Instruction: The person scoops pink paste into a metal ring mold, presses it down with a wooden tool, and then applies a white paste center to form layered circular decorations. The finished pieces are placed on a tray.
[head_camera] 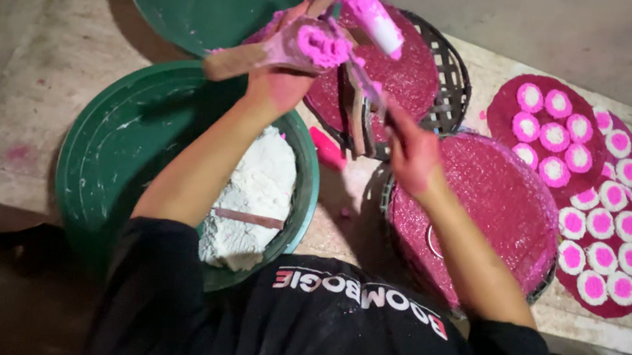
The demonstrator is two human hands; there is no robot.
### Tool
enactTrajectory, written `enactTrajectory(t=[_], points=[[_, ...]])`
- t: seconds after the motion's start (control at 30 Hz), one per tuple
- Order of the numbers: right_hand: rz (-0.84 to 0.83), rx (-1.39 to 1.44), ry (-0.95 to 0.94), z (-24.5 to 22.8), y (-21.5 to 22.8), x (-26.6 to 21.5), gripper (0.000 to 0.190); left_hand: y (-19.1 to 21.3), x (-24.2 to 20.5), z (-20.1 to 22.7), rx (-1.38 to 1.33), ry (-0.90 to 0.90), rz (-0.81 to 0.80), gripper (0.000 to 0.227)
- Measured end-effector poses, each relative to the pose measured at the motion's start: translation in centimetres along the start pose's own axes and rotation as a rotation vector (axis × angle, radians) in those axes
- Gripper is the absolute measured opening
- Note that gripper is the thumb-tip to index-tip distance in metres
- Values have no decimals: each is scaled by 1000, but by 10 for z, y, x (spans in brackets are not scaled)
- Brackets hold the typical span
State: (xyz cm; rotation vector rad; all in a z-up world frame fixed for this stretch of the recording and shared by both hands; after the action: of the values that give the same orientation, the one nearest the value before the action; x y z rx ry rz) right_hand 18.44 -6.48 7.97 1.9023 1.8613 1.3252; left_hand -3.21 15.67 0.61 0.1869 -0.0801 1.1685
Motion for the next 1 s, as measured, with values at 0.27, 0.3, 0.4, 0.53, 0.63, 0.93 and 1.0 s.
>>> enactTrajectory(t=[0.27, 0.3, 0.4, 0.53, 0.63, 0.93, 1.0], points=[[-158, 499, -488, 6, -24, -21, 53, -6, -24, 35, 900, 30, 173, 65], [-86, 399, -246, 6, -18, -7, 49, -8, -27, 41, 1097, 75, 167, 65], [51, 187, 225, -9, -14, 1, 42, -20, -39, 63, 1000, 52, 190, 71], [-202, 104, -150, -26, 1, 0, 44, -16, -45, 85, 1174, 10, 166, 83], [-395, 31, -125, -51, 53, 22, 41, -16, -52, 99, 1668, -139, 28, 56], [-780, -916, 487, -123, 32, 49, 54, -26, -88, 62, 959, -110, -98, 50], [-660, -878, 524, -125, 54, 32, 52, 9, -87, 36, 881, 82, -63, 50]])
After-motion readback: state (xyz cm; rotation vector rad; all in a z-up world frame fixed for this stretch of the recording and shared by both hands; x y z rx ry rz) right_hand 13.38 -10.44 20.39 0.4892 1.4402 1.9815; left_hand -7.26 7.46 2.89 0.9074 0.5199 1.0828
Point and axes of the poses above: each hand's wrist, its own x-axis towards the middle knuckle, its own y-axis out of the back of the hand, z = x × y, the point moved 4 cm from there along x, towards the middle knuckle, and after that the axes turned 15 degrees about y, right-handed, at the moved point
